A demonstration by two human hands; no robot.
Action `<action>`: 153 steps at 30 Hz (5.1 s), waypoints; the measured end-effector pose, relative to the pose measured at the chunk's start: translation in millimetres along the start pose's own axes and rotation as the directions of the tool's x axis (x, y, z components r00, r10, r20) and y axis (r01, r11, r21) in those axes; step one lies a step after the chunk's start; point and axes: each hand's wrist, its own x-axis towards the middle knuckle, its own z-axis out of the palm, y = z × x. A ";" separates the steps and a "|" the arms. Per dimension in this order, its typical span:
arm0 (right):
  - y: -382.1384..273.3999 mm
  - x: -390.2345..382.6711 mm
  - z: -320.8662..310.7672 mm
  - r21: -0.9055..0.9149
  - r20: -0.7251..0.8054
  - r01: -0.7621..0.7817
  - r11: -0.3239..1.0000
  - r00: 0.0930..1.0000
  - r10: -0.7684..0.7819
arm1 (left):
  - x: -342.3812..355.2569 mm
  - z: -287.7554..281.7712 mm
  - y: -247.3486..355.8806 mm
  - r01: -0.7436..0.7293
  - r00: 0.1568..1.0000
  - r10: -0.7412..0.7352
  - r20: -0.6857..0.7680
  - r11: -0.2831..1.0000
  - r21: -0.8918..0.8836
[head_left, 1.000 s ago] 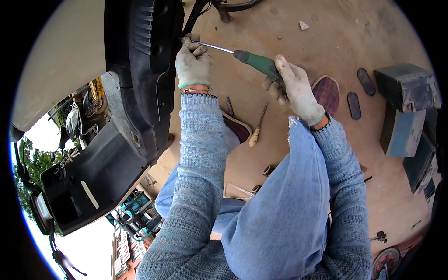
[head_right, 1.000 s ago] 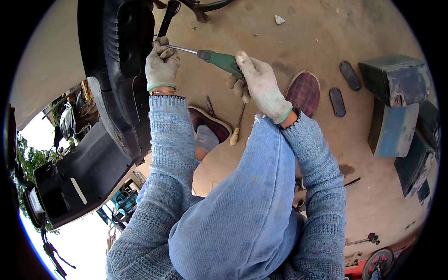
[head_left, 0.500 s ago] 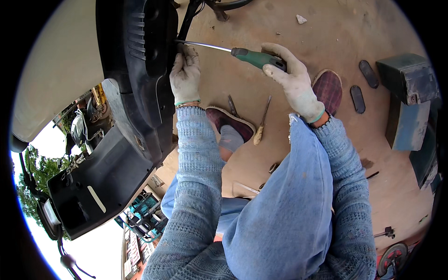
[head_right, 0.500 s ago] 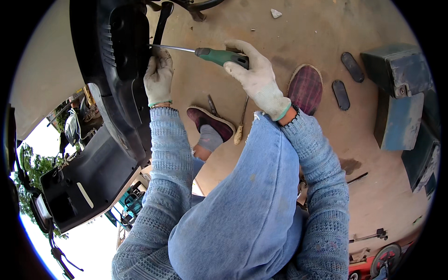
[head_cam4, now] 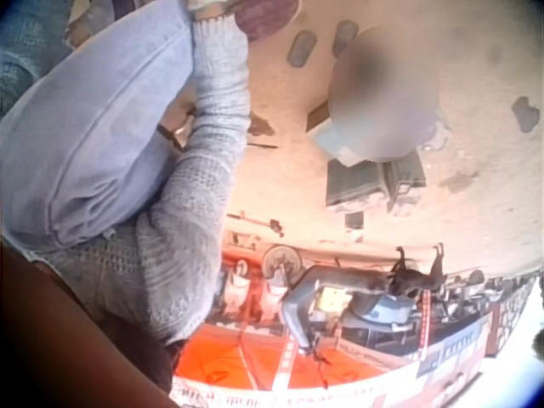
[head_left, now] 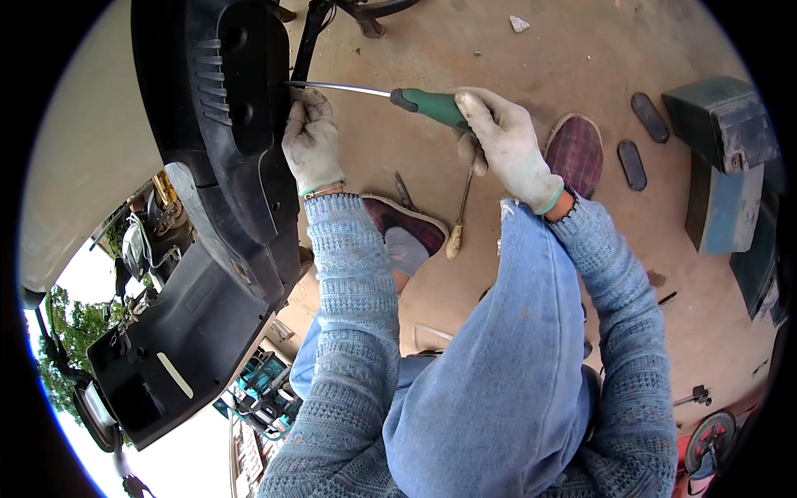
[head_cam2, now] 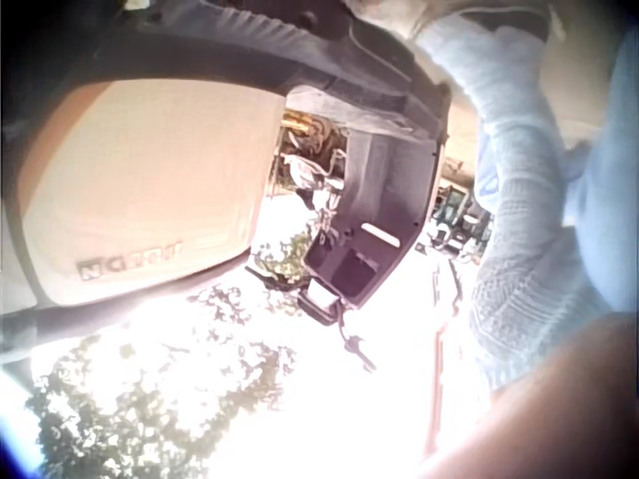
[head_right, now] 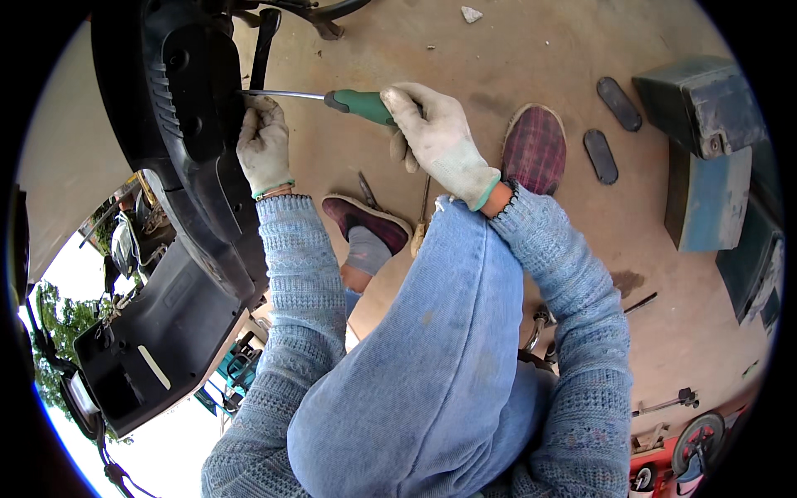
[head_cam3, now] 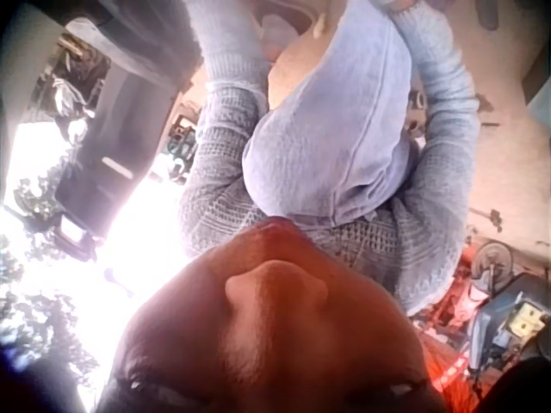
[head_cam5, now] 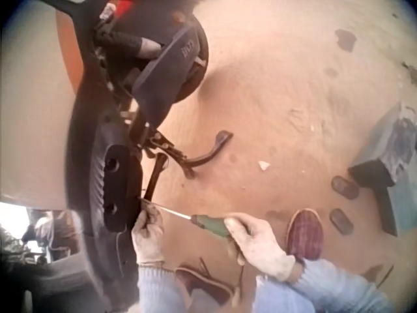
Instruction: The person sits on the ground and uses a screwdriver to remove screws from the side panel of a scooter. They then use a flathead screwdriver to pry open the panel and remove it from the vehicle.
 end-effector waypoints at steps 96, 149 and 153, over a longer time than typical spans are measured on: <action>5.7 -6.3 17.4 -0.500 0.048 0.535 0.681 0.802 -0.595 | -22.7 57.8 -54.9 -0.069 0.952 0.204 -0.230 0.871 0.487; -40.2 22.9 -8.6 -0.657 0.208 0.500 0.565 0.840 -0.502 | -66.3 32.4 -89.6 0.067 0.984 -0.172 0.045 0.590 0.804; -50.8 21.7 -4.9 -0.758 0.341 0.620 0.201 0.640 -0.689 | -57.6 24.3 -79.4 -0.053 0.995 -0.024 0.093 0.669 0.741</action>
